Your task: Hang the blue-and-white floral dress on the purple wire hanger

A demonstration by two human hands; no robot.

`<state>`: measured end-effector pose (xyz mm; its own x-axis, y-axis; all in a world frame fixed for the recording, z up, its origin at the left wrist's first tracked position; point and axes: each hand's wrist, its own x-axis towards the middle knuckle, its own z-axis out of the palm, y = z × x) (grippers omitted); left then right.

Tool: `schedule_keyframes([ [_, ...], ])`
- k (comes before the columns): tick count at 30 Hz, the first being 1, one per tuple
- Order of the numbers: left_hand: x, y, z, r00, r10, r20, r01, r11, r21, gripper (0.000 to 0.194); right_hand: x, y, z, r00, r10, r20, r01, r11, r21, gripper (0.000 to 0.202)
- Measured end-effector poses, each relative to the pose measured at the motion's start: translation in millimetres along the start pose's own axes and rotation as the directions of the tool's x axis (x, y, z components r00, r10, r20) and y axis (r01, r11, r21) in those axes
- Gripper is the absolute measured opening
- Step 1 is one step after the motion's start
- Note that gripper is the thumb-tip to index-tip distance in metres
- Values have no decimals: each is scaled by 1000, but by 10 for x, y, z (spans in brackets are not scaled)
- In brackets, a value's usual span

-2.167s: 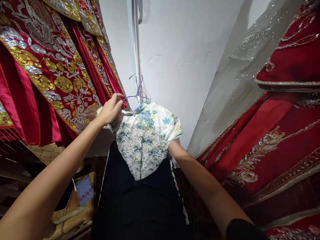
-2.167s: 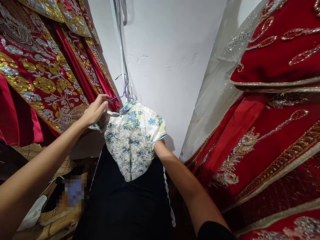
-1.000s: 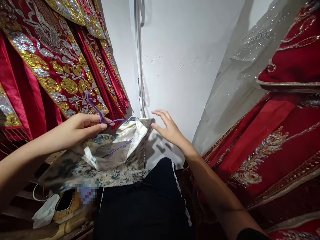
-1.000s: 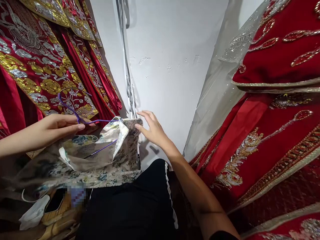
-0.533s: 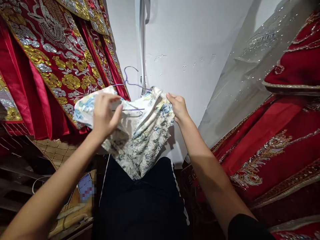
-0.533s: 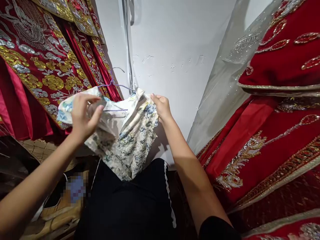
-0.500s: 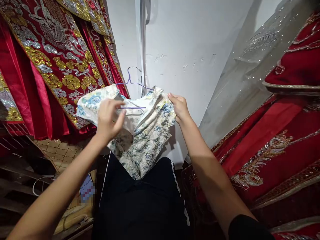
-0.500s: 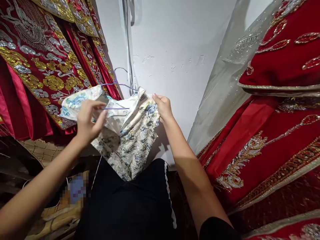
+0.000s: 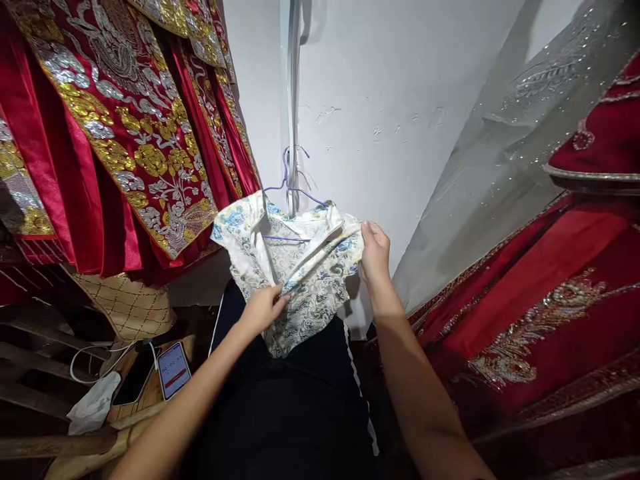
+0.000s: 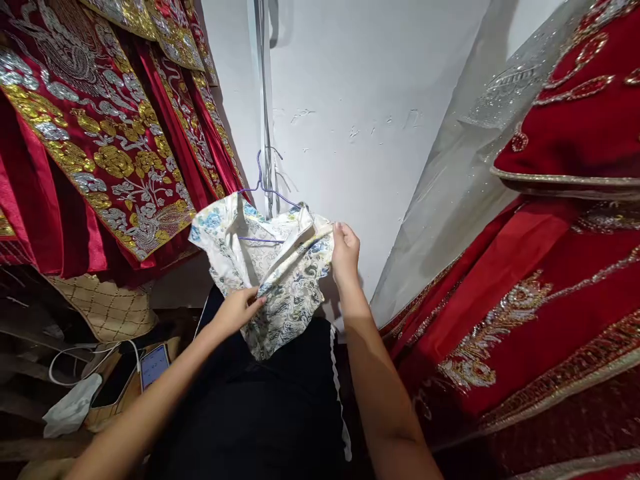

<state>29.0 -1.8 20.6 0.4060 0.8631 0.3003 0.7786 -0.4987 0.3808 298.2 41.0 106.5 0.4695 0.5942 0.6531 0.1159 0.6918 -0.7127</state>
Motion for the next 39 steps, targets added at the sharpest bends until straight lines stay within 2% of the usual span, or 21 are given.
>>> schedule_keyframes([
  [3,-218,16,200,992,-6,-130,-9,994,-110,30,-319,65,-21,972,-47,-230,14,990,-143,36],
  [4,-276,31,233,985,-16,-171,-9,989,-145,29,-488,50,-20,956,-62,-288,10,984,-177,34],
  [5,-324,48,250,978,-31,-208,-7,984,-179,29,-684,25,-9,955,-55,-291,0,983,-184,30],
  [6,-364,64,254,970,-45,-237,-7,976,-216,28,-896,-3,14,970,-7,-241,-33,986,-162,26],
  [7,-396,80,247,965,-55,-257,-13,967,-254,28,-1111,-25,46,988,76,-132,-92,989,-120,25],
  [8,-422,96,231,963,-59,-265,-23,955,-295,27,-1315,-37,87,982,178,53,-174,981,-87,24],
  [9,-444,113,208,962,-60,-265,-34,942,-335,26,-1496,-37,130,928,279,246,-267,960,-84,24],
  [10,-462,135,180,963,-59,-261,-44,928,-371,26,-1645,-27,173,872,333,358,-322,942,-92,25],
  [11,-479,160,149,966,-56,-253,-53,913,-404,27,-1759,-11,212,819,370,438,-363,926,-104,26],
  [12,-493,191,117,969,-50,-240,-61,899,-434,28,-1837,8,243,789,389,476,-386,916,-108,26],
  [13,-505,225,88,973,-44,-226,-67,885,-460,29,-1886,25,265,781,391,488,-393,914,-104,24],
  [15,-522,296,44,981,-28,-190,-73,861,-503,32,-1924,48,277,794,367,485,-369,925,-96,15],
  [20,-518,444,39,990,-55,-126,-38,770,-637,41,-1965,49,223,802,271,533,-216,962,-165,8],
  [22,-507,495,49,988,-83,-128,-35,696,-717,45,-1996,63,221,811,261,524,-188,964,-190,3],
  [25,-490,566,48,988,-99,-120,-40,581,-813,48,-2015,92,241,849,252,464,-165,961,-221,16],
  [28,-450,610,41,992,-101,-80,-23,475,-880,46,-1996,98,253,868,245,431,-149,958,-245,22],
  [32,-291,614,-7,990,-122,-65,-28,283,-959,40,-1969,95,236,869,262,421,-162,953,-257,10],
  [35,-82,607,-161,982,-174,-70,-42,158,-987,34,-1973,115,210,851,305,427,-208,943,-259,12],
  [39,309,593,-534,975,-216,-44,-24,96,-995,41,-1998,170,172,843,337,418,-224,928,-297,21],
])
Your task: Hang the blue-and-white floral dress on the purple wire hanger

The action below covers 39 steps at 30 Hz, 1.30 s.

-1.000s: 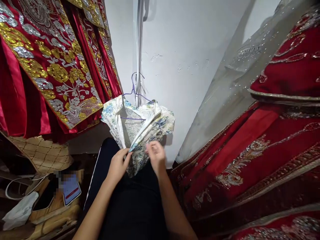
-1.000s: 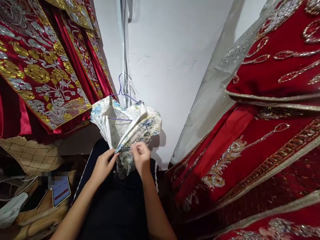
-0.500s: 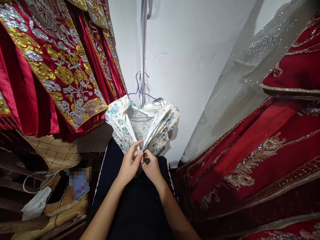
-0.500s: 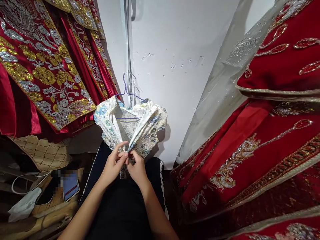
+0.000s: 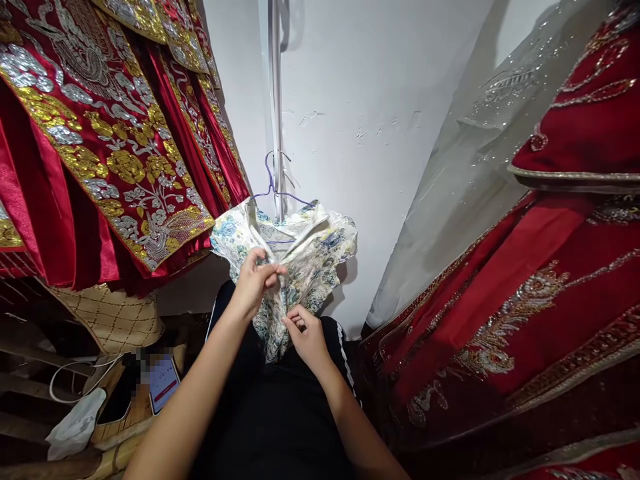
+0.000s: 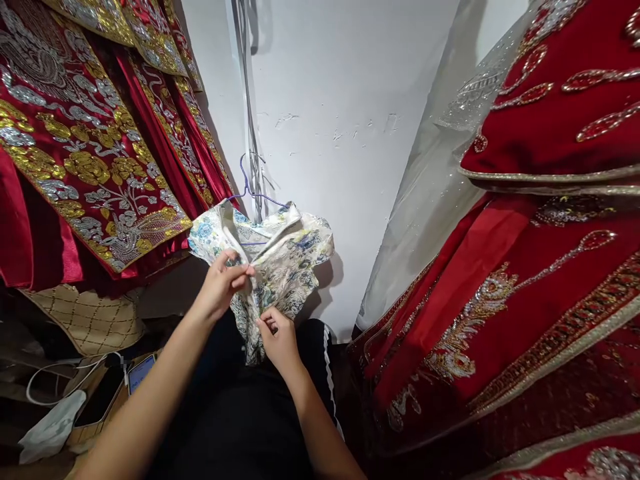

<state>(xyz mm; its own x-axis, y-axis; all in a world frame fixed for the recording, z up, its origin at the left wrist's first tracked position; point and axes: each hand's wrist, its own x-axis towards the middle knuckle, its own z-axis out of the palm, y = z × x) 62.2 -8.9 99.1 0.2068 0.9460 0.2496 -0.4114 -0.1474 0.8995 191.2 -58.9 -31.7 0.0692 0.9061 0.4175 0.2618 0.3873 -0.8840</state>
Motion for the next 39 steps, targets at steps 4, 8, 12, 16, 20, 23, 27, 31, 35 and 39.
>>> schedule_keyframes([
  [4,522,361,31,1000,17,-18,-16,1000,7,46,-8,120,-9,1000,27,-6,-27,1000,-6,22],
  [8,972,630,41,999,17,-47,-17,1000,10,45,-6,308,-55,999,46,-1,-46,999,-26,23],
  [12,1065,759,38,993,96,-61,-92,994,59,42,47,405,-173,999,44,23,-44,999,-13,24],
  [16,841,712,49,976,212,45,-217,961,174,34,338,117,-332,995,9,94,-9,1000,-8,21],
  [20,667,641,68,948,282,149,-311,920,240,29,963,-566,-405,982,-188,22,187,982,37,37],
  [23,654,629,64,928,306,214,-356,898,259,28,1482,-1031,-391,921,-390,12,389,921,24,43],
  [27,663,621,2,909,337,246,-404,856,322,25,1861,-1287,-399,875,-473,107,485,858,-172,23],
  [31,704,560,-74,916,322,239,-387,864,323,26,1872,-1305,-408,859,-494,132,508,799,-322,16],
  [35,853,395,-112,927,367,78,-375,899,227,38,1888,-1355,-290,867,-492,81,491,814,-310,13],
  [39,826,-24,-187,967,253,-38,-244,955,167,48,2010,-1476,-279,867,-499,-12,496,864,-93,17],
])
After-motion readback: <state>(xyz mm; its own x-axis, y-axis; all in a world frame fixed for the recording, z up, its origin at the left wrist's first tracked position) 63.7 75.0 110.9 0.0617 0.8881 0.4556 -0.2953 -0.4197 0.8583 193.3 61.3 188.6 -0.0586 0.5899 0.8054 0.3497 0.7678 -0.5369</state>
